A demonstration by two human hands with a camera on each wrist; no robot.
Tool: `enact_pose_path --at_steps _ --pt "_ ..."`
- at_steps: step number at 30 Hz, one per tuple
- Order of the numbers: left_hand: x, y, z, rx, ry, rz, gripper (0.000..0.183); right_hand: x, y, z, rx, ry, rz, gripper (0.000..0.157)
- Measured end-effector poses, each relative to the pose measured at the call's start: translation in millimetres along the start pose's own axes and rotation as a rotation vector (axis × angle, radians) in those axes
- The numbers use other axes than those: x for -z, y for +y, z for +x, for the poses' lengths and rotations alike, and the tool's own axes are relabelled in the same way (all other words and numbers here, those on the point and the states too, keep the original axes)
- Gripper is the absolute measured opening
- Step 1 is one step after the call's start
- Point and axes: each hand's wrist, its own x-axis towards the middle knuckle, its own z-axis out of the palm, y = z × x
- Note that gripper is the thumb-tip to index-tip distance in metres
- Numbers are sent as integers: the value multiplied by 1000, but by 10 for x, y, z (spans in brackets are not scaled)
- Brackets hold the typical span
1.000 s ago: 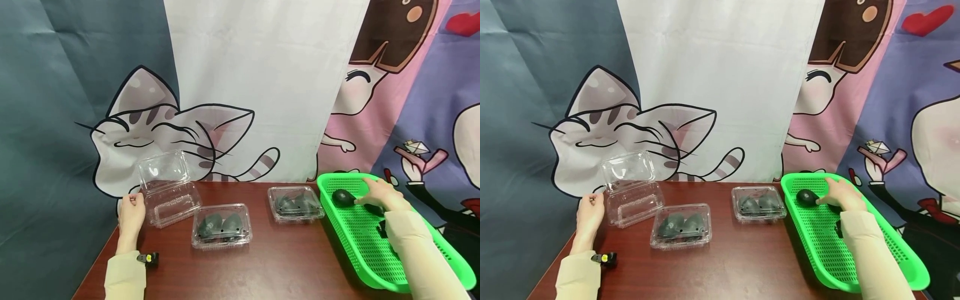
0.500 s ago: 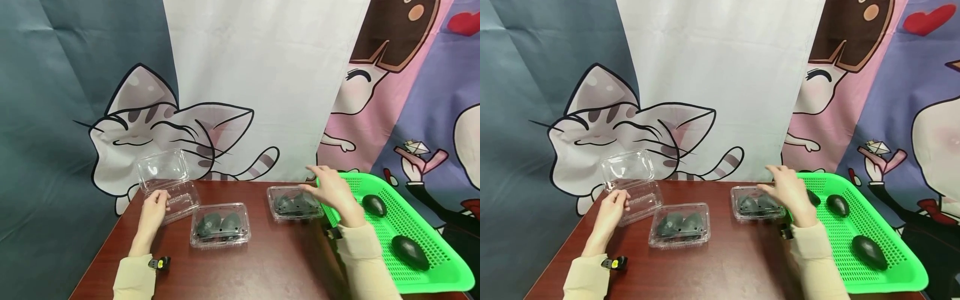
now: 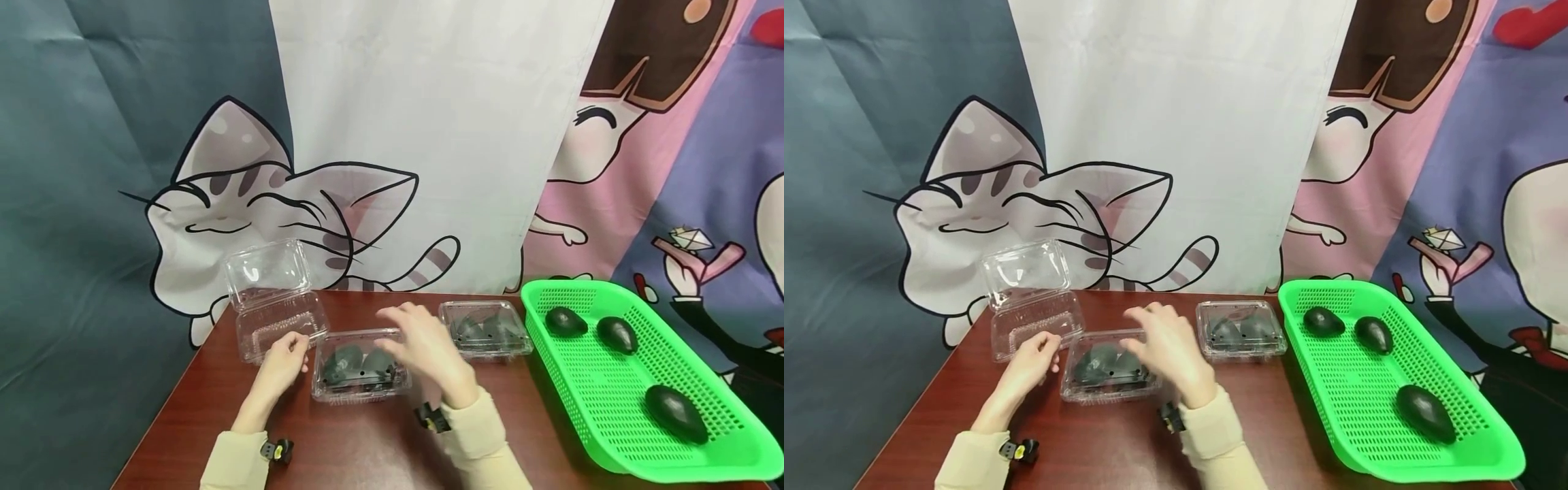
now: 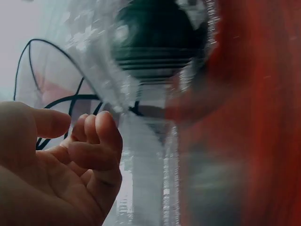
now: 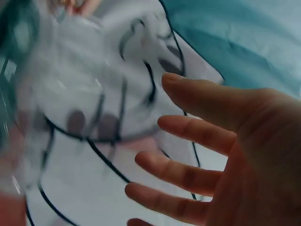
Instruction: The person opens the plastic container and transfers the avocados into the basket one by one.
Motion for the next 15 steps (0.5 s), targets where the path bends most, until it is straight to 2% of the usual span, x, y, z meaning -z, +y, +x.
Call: enact_pose_path --at_steps 3,7,15 --pt "-72 -34 3 22 -25 -25 26 -188 -200 56 49 -32 -22 47" --pt "-146 -75 7 44 -43 -79 24 -407 -406 99 124 -32 -74 38" --pt "-228 -168 21 72 -82 -185 27 -794 -652 100 187 -38 -195 23"
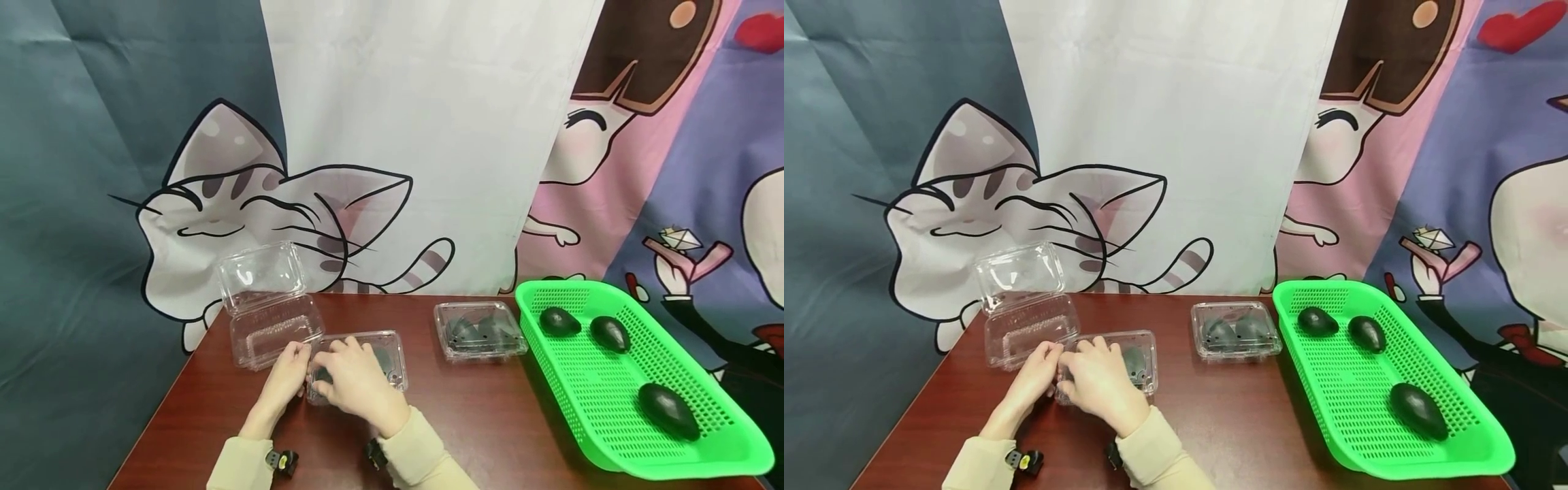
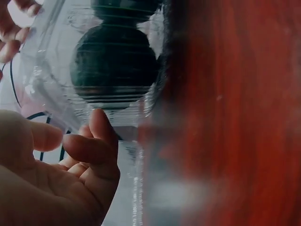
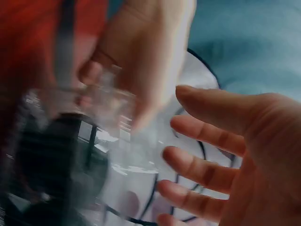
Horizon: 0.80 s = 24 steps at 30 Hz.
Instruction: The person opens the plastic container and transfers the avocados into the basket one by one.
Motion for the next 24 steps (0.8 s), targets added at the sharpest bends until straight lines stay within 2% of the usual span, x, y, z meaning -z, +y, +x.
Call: enact_pose_path --at_steps 3,7,10,14,18,21,24 --pt "-5 -47 1 27 -19 -46 28 -163 -62 18 41 41 -64 15" --pt "-18 -86 -6 28 -25 -90 31 -343 -110 39 96 88 -129 20" --pt "-32 -95 1 13 -31 -123 33 -403 -130 47 110 98 -161 21" --pt "-52 -103 7 24 -61 -185 37 -409 -120 42 126 87 -169 20" --pt "-77 -126 -11 70 -93 -237 39 -374 -83 12 154 17 -137 22" --pt "-99 -143 -16 90 -95 -248 39 -333 -66 -13 170 -30 -124 16" --pt "-109 -139 -17 93 -106 -265 37 -292 -63 -29 178 -37 -124 10"
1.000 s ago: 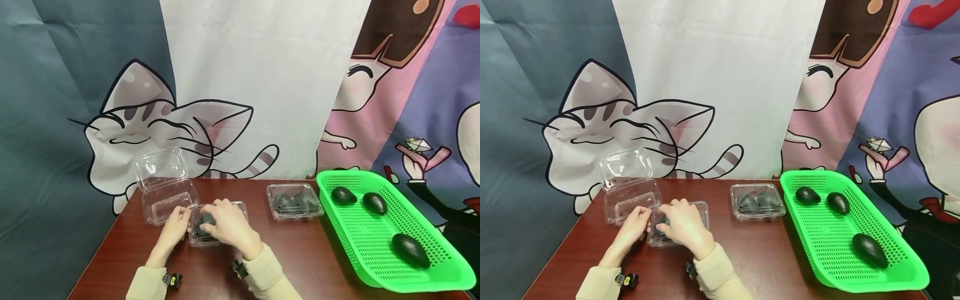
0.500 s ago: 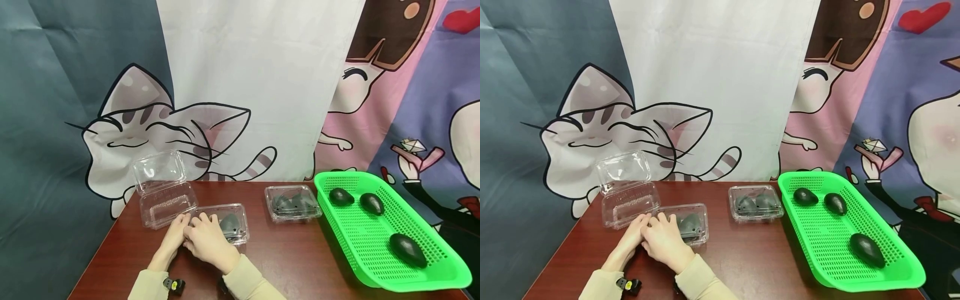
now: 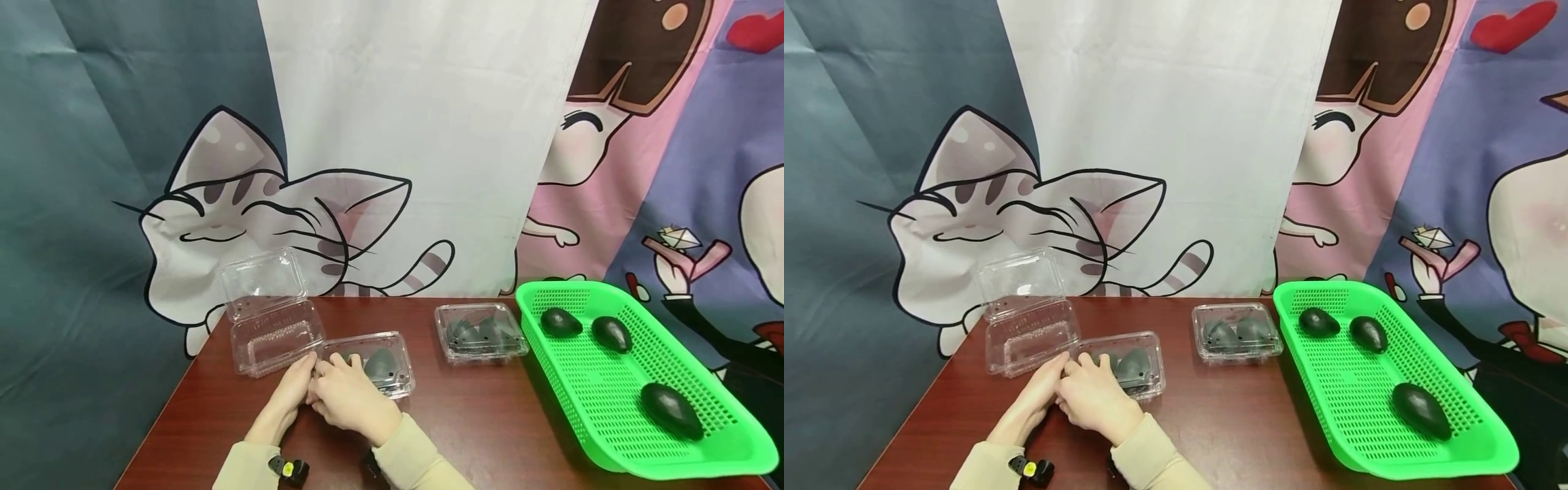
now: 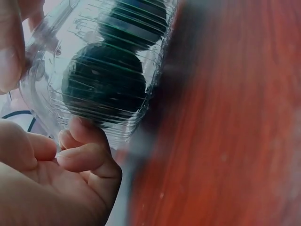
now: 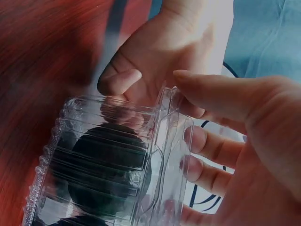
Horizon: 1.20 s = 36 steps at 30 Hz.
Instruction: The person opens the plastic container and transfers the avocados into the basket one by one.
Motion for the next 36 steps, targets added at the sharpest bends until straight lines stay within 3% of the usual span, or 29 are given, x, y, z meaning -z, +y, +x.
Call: enact_pose_path --at_steps 8,13,19,25,36 --pt "-46 -4 -17 -20 22 -8 26 23 -31 -16 0 -10 -24 12" --pt "-93 -31 -14 -21 -22 -64 28 18 -10 -34 -4 -7 -35 16" --pt "-149 -53 9 -57 -35 -34 31 62 51 -105 -7 0 -43 12" --pt "-179 -48 13 -50 -25 -7 31 47 95 -116 -6 4 -37 14" --pt "-201 -26 -26 -41 -214 27 30 -46 236 -113 -61 48 -82 15"
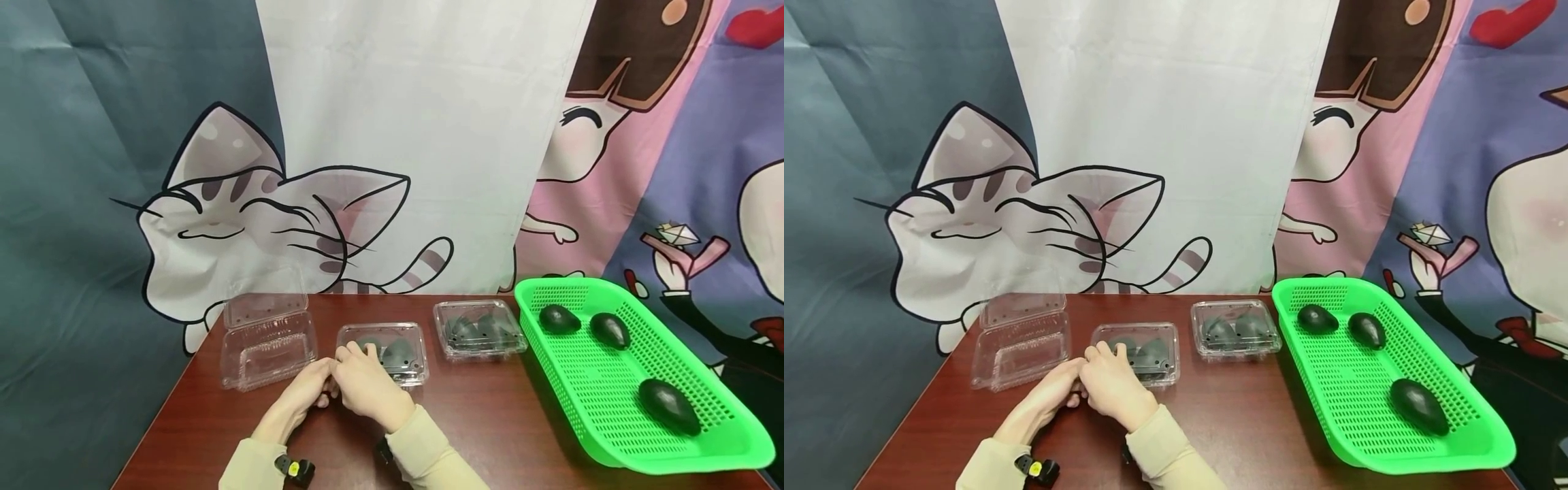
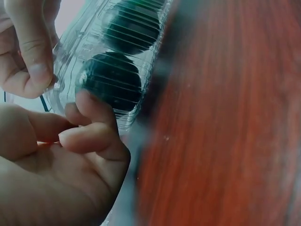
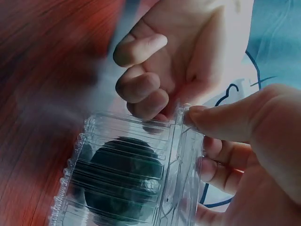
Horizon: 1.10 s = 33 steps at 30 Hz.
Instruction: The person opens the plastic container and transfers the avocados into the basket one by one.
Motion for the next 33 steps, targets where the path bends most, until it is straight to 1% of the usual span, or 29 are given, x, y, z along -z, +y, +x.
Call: enact_pose_path --at_steps 4,8,11,15,18,22,24,26,28,30,33 --pt "0 10 -10 -2 -73 -45 31 -9 59 -4 -3 1 30 14" --pt "11 30 -9 14 -140 -89 22 -25 121 -2 -7 -5 55 14" --pt "41 30 -7 34 -195 -100 15 -38 156 -3 1 -9 65 15" --pt "87 7 0 30 -264 -97 16 -68 179 -3 9 -17 61 16" --pt "105 -9 5 8 -290 -84 19 -85 176 -4 8 -21 58 15" --pt "111 -3 27 -14 -296 -53 24 -90 191 4 3 -17 59 15" --pt "113 2 30 -22 -303 -38 24 -89 202 12 3 -2 59 18" --pt "110 9 22 -22 -297 -32 21 -76 219 22 -9 37 67 19" --pt "90 16 13 -9 -266 -30 18 -63 228 23 -20 74 71 20" --pt "48 26 -3 2 -201 -10 17 -46 221 21 -31 98 76 19" --pt "-34 48 -8 11 -59 56 25 -36 193 17 -24 108 71 17"
